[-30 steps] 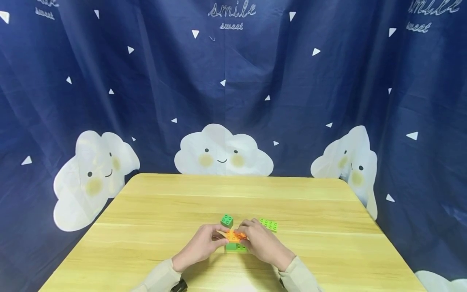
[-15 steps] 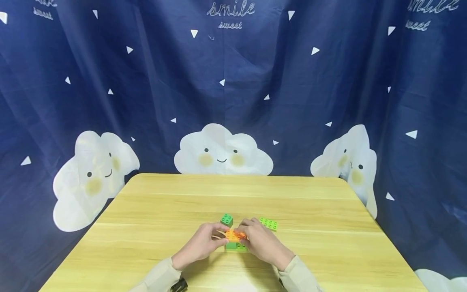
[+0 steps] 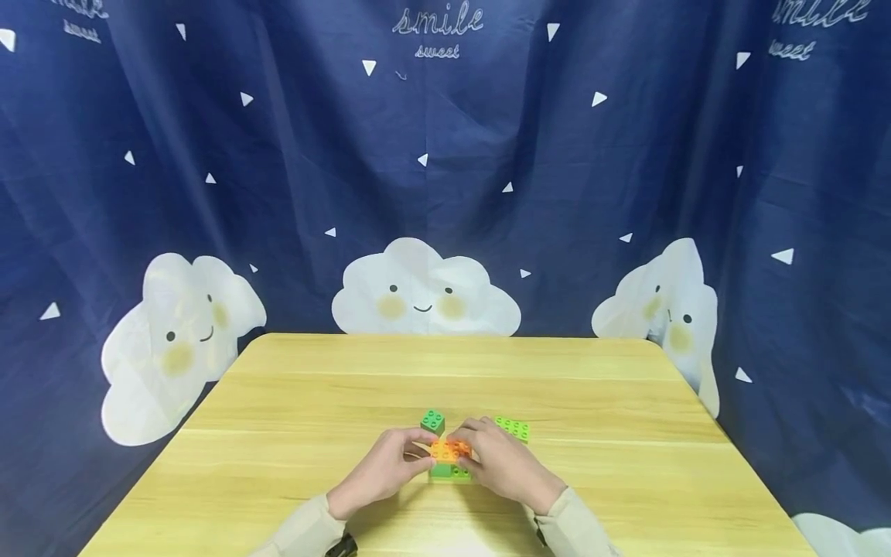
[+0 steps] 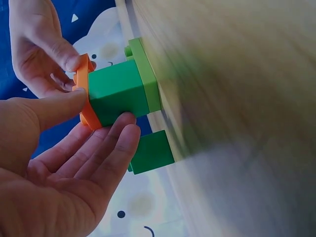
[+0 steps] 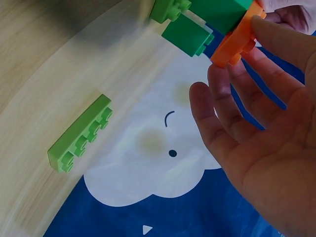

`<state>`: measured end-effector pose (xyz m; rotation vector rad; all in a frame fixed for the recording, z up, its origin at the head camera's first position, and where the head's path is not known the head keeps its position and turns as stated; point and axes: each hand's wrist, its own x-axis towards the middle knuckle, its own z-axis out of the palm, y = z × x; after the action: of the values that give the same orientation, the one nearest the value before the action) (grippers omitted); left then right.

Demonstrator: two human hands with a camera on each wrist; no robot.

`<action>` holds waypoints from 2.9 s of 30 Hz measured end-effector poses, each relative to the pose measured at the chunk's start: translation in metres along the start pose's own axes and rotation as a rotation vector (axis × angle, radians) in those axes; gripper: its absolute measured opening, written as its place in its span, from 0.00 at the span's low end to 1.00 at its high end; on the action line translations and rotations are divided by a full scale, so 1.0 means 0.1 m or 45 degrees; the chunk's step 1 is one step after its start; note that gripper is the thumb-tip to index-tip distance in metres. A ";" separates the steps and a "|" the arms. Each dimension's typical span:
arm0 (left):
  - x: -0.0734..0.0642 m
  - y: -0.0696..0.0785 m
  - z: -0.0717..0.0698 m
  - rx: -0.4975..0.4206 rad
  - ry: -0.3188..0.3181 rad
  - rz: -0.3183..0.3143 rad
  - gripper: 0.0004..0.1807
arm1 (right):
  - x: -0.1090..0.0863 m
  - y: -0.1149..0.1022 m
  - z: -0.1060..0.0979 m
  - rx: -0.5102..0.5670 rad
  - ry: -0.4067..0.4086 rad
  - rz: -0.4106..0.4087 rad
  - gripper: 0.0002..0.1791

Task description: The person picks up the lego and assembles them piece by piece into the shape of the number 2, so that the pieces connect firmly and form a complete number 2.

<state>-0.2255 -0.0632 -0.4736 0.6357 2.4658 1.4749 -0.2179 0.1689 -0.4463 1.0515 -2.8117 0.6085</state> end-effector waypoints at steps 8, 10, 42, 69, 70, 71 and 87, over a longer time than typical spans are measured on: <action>0.00 0.00 0.02 0.002 0.007 0.016 0.16 | -0.03 0.07 -0.06 0.176 0.036 0.052 0.18; 0.00 0.00 0.02 0.001 0.008 0.022 0.17 | -0.03 0.11 -0.07 0.203 0.059 0.044 0.18; -0.01 -0.02 0.04 -0.022 0.025 0.004 0.16 | -0.24 0.97 -0.20 0.159 0.142 0.185 0.23; -0.03 0.01 0.05 -0.027 0.034 -0.011 0.17 | -0.23 1.13 -0.12 0.158 -0.027 0.199 0.21; -0.03 0.01 0.05 -0.024 0.035 -0.010 0.17 | -0.22 1.13 -0.12 0.154 -0.030 0.206 0.21; -0.03 0.01 0.05 -0.021 0.036 -0.009 0.17 | -0.22 1.13 -0.12 0.149 -0.033 0.211 0.20; -0.02 -0.02 0.07 0.009 0.046 0.015 0.18 | -0.20 1.13 -0.08 0.118 -0.022 0.205 0.17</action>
<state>-0.2214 -0.0591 -0.4789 0.6314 2.4998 1.4952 -0.2761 0.2614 -0.4805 0.8528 -2.9292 0.7556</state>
